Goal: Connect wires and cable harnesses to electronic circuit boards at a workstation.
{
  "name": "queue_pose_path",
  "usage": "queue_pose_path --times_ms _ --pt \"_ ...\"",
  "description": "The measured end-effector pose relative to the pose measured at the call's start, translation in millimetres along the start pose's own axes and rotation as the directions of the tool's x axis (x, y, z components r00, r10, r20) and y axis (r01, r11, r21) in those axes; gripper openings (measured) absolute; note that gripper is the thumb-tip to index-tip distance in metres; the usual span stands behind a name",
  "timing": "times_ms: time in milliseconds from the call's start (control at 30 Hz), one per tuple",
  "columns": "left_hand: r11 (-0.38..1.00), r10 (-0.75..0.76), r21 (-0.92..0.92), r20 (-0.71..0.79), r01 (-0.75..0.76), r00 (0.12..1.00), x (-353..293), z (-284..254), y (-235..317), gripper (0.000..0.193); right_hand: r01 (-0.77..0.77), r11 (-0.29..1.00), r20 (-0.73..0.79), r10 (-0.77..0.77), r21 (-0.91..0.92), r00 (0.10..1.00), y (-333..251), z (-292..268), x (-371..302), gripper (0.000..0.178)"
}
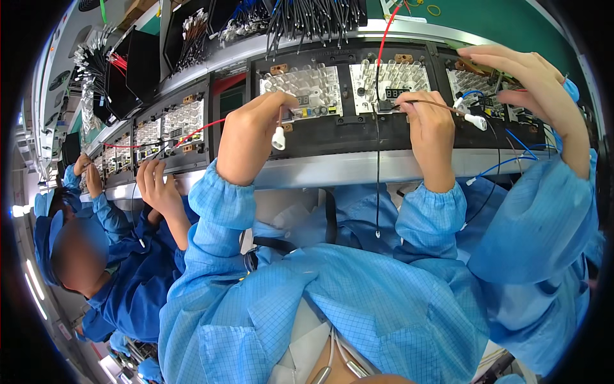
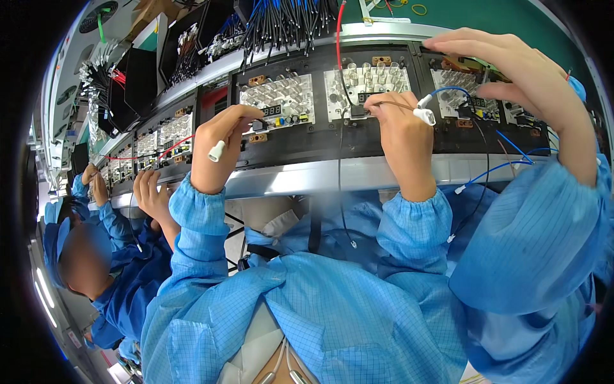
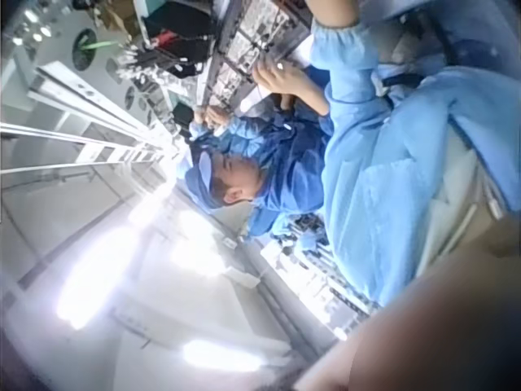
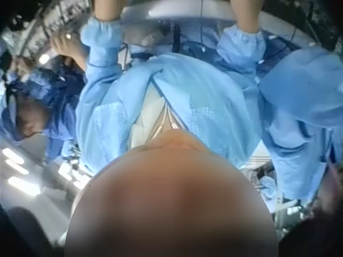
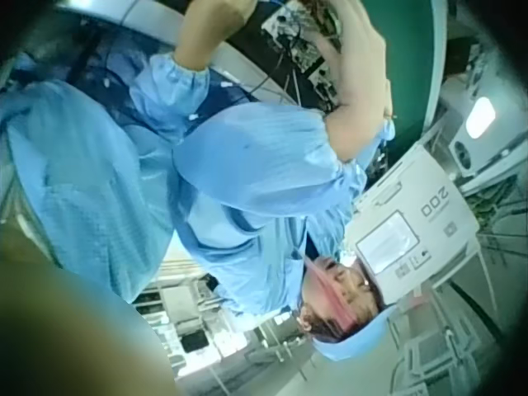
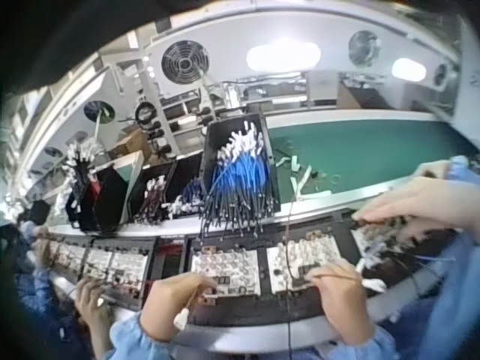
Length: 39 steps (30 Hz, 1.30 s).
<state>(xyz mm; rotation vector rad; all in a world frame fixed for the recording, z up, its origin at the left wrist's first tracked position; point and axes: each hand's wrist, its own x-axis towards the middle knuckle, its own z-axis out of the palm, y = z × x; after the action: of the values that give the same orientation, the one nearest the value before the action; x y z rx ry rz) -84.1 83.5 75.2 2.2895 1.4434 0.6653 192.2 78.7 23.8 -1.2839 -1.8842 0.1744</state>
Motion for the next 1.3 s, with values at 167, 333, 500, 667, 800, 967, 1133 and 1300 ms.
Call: queue_pose_path --times_ms 167,333,500,667,800,967,1133,1300 --pt "0.996 0.064 -0.064 -0.097 -0.070 0.993 1.2 15.1 -3.4 0.023 -0.054 0.998 0.016 0.055 -0.020 0.998 -3.8 -3.6 -2.4 0.006" --pt "0.999 0.016 -0.036 -0.071 -0.019 0.997 -1.5 14.2 -11.7 0.022 -0.035 0.999 0.005 0.035 -0.012 0.999 -7.4 -1.0 2.0 0.007" --pt "1.000 0.011 -0.001 -0.036 -0.011 0.999 -3.7 11.3 -15.6 0.022 -0.065 0.998 0.020 0.066 -0.025 0.998 -6.1 5.4 -3.8 0.007" --pt "0.998 0.028 -0.048 -0.062 -0.031 0.998 -4.8 9.6 -12.8 0.019 -0.036 0.994 0.029 0.039 -0.101 0.999 -10.0 3.5 -2.0 0.007" --pt "0.997 0.019 -0.067 -0.145 -0.029 0.989 -7.0 13.0 -11.5 0.019 -0.088 0.987 0.042 0.094 -0.135 0.995 -16.2 2.1 1.5 0.008" --pt "0.996 0.027 -0.085 -0.135 -0.039 0.990 -7.0 15.6 -15.8 0.017 -0.086 0.972 0.056 0.100 -0.218 0.993 -8.7 3.3 -6.8 0.009" --pt "0.995 0.031 -0.094 -0.109 -0.041 0.994 -9.0 12.6 -15.8 0.019 -0.085 0.982 0.023 0.090 -0.169 0.996 -12.6 4.1 -4.7 0.009" --pt "0.994 0.035 -0.099 -0.101 -0.045 0.994 -13.0 14.9 -13.9 0.022 -0.040 0.979 0.045 0.050 -0.198 0.998 -18.4 2.4 -8.6 0.010"
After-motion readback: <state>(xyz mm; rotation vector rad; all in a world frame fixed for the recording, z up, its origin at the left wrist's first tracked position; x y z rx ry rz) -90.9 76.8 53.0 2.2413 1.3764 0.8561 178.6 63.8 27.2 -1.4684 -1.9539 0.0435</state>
